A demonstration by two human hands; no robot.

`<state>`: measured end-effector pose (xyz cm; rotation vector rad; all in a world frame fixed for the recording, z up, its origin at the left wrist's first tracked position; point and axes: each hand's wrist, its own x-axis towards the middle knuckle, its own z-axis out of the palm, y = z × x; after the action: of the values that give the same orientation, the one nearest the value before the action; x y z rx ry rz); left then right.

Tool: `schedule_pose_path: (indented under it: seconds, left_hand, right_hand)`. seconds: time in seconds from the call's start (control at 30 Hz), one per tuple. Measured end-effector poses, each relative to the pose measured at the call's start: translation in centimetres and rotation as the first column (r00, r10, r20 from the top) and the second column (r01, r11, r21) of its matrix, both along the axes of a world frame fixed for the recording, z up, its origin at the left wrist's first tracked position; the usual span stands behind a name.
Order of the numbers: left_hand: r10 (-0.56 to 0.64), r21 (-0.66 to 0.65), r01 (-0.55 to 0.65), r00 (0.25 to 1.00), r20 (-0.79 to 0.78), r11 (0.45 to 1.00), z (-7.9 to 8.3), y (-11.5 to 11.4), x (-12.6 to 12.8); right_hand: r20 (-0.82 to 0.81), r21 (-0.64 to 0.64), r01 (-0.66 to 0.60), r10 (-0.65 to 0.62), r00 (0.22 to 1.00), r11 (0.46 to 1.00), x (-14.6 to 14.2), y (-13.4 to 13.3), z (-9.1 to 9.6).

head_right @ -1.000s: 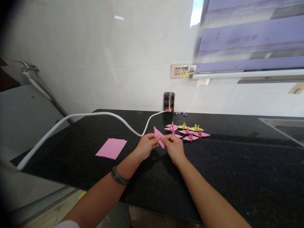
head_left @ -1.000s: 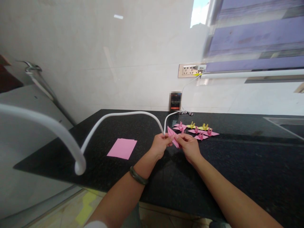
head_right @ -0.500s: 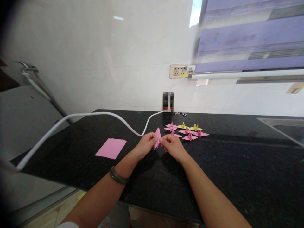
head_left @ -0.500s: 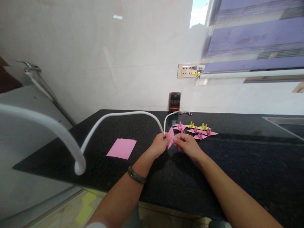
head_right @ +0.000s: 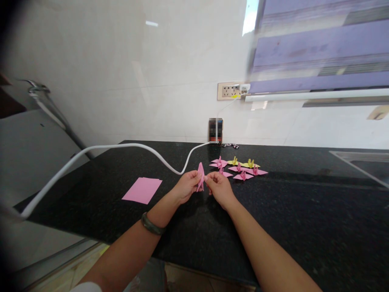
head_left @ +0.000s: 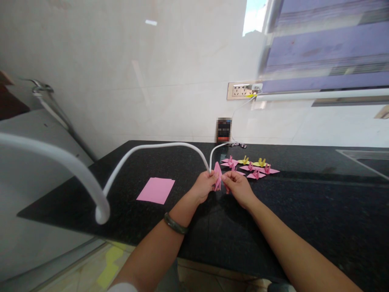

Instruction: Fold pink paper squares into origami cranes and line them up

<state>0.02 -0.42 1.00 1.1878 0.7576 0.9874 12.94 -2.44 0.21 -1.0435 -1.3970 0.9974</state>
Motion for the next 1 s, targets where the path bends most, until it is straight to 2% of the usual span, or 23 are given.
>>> schedule_pose_path:
  seconds: [0.07,0.17,0.33,0.47,0.7,0.93,1.0]
  left_hand:
    - [0.09,0.052,-0.088,0.995,-0.036,0.995,-0.2,0.2,0.1]
    - [0.236,0.162,-0.214,0.963,-0.13,0.963,-0.5,0.5,0.2]
    - [0.356,0.312,-0.273,0.9,-0.251,0.91,-0.7,0.6,0.1]
    - [0.353,0.355,-0.246,0.893,-0.279,0.902,-0.8,0.6,0.0]
    - [0.262,0.326,-0.191,0.947,-0.188,0.926,-0.6,0.6,-0.1]
    - [0.209,0.262,-0.168,0.968,-0.141,0.95,-0.2,0.2,0.2]
    - [0.248,0.255,-0.21,0.96,-0.129,0.944,-0.2,0.2,0.2]
  right_hand:
    - [0.11,0.062,0.097,-0.103,0.989,0.993,0.0,0.0,-0.1]
    - [0.292,0.167,0.182,-0.225,0.929,0.969,0.0,-0.1,-0.1]
    - [0.43,0.259,0.163,-0.265,0.863,0.952,-0.1,-0.5,0.4]
    - [0.471,0.281,0.127,-0.252,0.845,0.951,-0.1,-0.6,0.6]
    - [0.504,0.339,0.063,-0.237,0.83,0.939,0.2,-0.6,0.8]
    - [0.506,0.387,0.119,-0.318,0.802,0.914,-0.1,-0.8,1.0]
    - [0.511,0.392,0.139,-0.341,0.789,0.909,-0.2,-0.7,0.9]
